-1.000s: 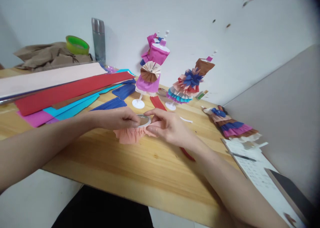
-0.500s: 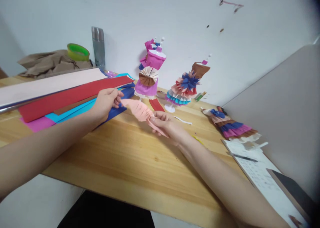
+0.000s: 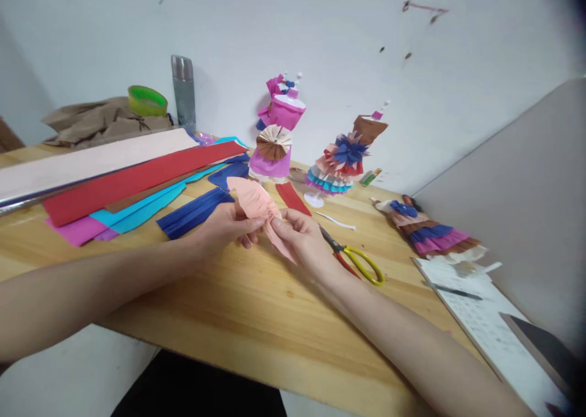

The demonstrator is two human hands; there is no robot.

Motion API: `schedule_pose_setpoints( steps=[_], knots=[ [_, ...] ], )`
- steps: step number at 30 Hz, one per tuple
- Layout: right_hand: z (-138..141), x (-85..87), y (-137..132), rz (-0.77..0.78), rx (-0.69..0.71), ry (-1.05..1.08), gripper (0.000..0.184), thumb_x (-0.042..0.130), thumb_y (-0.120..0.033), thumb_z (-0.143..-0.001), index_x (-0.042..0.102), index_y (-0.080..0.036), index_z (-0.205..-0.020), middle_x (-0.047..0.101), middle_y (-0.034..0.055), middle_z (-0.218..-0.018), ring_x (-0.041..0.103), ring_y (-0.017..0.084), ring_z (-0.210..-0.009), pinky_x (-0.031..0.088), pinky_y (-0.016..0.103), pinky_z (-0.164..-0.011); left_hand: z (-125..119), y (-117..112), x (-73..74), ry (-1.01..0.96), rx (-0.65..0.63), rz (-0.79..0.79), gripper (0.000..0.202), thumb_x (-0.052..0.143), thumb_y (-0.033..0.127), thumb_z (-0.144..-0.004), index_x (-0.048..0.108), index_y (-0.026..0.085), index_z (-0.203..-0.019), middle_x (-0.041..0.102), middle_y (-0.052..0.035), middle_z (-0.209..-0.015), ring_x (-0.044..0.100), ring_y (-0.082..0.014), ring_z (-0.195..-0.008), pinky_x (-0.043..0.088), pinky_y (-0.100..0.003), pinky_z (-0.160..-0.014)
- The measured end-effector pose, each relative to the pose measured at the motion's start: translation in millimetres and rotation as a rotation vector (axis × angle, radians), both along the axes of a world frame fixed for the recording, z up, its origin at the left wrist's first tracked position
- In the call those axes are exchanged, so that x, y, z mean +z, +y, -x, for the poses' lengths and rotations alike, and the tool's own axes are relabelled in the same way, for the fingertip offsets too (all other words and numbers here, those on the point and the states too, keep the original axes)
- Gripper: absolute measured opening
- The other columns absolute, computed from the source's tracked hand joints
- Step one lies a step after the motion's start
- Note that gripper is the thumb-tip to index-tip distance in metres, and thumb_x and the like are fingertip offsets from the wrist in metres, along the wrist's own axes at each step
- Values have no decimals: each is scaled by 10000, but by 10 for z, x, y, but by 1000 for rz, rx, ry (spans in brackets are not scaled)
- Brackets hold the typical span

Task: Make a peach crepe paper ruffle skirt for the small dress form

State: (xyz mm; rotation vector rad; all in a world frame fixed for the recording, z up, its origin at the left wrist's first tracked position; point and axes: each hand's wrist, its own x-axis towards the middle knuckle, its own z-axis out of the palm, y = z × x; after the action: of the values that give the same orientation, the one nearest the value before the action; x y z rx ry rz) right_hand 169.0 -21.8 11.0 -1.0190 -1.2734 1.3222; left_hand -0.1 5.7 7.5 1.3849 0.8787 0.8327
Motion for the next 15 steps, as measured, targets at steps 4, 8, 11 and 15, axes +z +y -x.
schedule_pose_setpoints(
  steps=[4,8,11,15],
  knots=[
    [4,-47,13,28,2,-19,324,737,-474,-696,598,-183,-724,554,-34,-554,444,95,-474,316,235,-485,1,-8,42,12,0,-7,278,682,392,-753,673,116,-782,633,-23,-611,569,-112,-519,439,-220,-501],
    [-1,-66,42,30,2,-26,326,732,-480,-690,591,-189,-726,564,-25,-560,461,107,-482,314,240,-484,-8,-49,110,66,36,0,244,649,346,-776,659,112,-709,635,-26,-581,571,-106,-504,448,-217,-504],
    [-29,-65,83,13,-46,-33,341,740,-481,-663,561,-194,-706,559,-31,-548,458,107,-475,301,234,-473,-10,-74,144,97,20,-16,174,643,268,-752,631,122,-659,640,-20,-567,585,-105,-511,469,-216,-523],
    [-60,-82,102,10,-91,-79,330,720,-481,-686,560,-198,-743,569,-32,-548,481,116,-477,315,231,-469,-26,-85,123,112,38,-39,157,649,282,-746,615,134,-708,637,-4,-551,602,-116,-511,482,-218,-509]
  ],
)
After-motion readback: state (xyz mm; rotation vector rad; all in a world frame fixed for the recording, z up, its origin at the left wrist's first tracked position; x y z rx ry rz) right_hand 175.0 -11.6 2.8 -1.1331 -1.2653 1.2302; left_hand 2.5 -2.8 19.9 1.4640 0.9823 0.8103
